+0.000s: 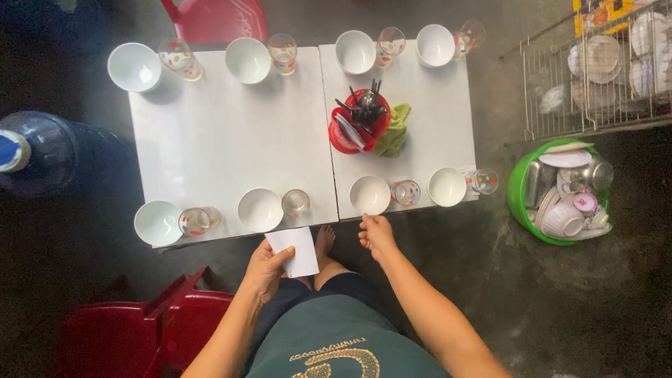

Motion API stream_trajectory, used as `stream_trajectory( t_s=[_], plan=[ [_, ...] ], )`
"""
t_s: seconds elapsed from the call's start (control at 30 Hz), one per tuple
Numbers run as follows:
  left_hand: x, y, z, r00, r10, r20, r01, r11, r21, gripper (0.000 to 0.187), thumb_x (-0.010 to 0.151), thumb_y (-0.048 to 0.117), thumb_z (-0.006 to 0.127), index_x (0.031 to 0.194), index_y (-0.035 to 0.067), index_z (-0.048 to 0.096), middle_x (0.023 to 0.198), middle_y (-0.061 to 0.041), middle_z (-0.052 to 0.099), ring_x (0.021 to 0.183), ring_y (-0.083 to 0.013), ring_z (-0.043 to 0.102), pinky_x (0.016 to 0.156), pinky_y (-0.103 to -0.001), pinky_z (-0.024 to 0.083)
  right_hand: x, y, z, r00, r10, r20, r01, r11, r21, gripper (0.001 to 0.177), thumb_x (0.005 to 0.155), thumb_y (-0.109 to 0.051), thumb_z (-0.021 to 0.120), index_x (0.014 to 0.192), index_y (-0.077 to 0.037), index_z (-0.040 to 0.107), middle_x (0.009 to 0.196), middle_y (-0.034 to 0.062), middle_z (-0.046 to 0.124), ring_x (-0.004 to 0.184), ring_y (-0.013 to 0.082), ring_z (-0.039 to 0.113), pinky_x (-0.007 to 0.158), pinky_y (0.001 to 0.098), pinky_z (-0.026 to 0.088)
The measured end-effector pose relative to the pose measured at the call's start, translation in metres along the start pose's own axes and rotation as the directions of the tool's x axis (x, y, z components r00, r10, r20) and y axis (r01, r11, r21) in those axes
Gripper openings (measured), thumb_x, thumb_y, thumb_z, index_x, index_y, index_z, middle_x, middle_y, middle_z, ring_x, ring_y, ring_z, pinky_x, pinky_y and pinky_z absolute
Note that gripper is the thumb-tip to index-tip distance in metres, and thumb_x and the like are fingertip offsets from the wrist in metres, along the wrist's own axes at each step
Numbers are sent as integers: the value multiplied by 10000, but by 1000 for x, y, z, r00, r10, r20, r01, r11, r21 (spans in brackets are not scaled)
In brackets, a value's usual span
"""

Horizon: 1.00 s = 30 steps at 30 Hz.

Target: The recorder wipes drinking glasses with a cloth and arranges them on dining tables along with bowls and utensils.

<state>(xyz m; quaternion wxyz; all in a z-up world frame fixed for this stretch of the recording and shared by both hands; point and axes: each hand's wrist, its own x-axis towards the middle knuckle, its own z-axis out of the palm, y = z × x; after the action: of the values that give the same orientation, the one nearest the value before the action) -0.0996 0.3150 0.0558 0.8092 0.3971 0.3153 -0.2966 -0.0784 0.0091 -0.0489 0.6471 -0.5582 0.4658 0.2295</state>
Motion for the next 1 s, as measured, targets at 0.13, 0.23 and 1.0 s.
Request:
stream_trajectory(
  t_s=[0.13, 0.23, 1.0],
  plan=[
    [-1, -5, -13, 999, 34, -42, -34, 999, 10, 325, 871, 45, 738, 1182, 46, 643, 1081, -77, 733, 950, -180, 711, 829, -367, 589, 56, 15, -20, 976, 133, -172, -144, 988, -50, 326, 1004, -378, 620, 1123, -75, 625, 966, 54, 646, 640, 149, 625, 507, 316, 496],
    [-5, 1, -12, 995, 33, -97, -28, 998, 54, 321, 874, 40, 735, 1181, 48, 638, 1083, -88, 730, 958, -191, 703, 835, -378, 578, 68, 18, -9, 971, 170, -169, -186, 979, -80, 307, 999, -365, 615, 1132, -88, 616, 964, 58, 683, 644, 169, 642, 504, 330, 492],
    [-4, -9, 14, 989, -25, -144, 38, 995, 90, 301, 864, 35, 724, 1154, 53, 647, 1072, -91, 738, 957, -188, 707, 855, -377, 582, 79, 25, -3, 974, 91, -206, -98, 995, -27, 145, 999, -151, 561, 1075, -37, 610, 906, 108, 747, 622, 157, 658, 457, 299, 486]
  ],
)
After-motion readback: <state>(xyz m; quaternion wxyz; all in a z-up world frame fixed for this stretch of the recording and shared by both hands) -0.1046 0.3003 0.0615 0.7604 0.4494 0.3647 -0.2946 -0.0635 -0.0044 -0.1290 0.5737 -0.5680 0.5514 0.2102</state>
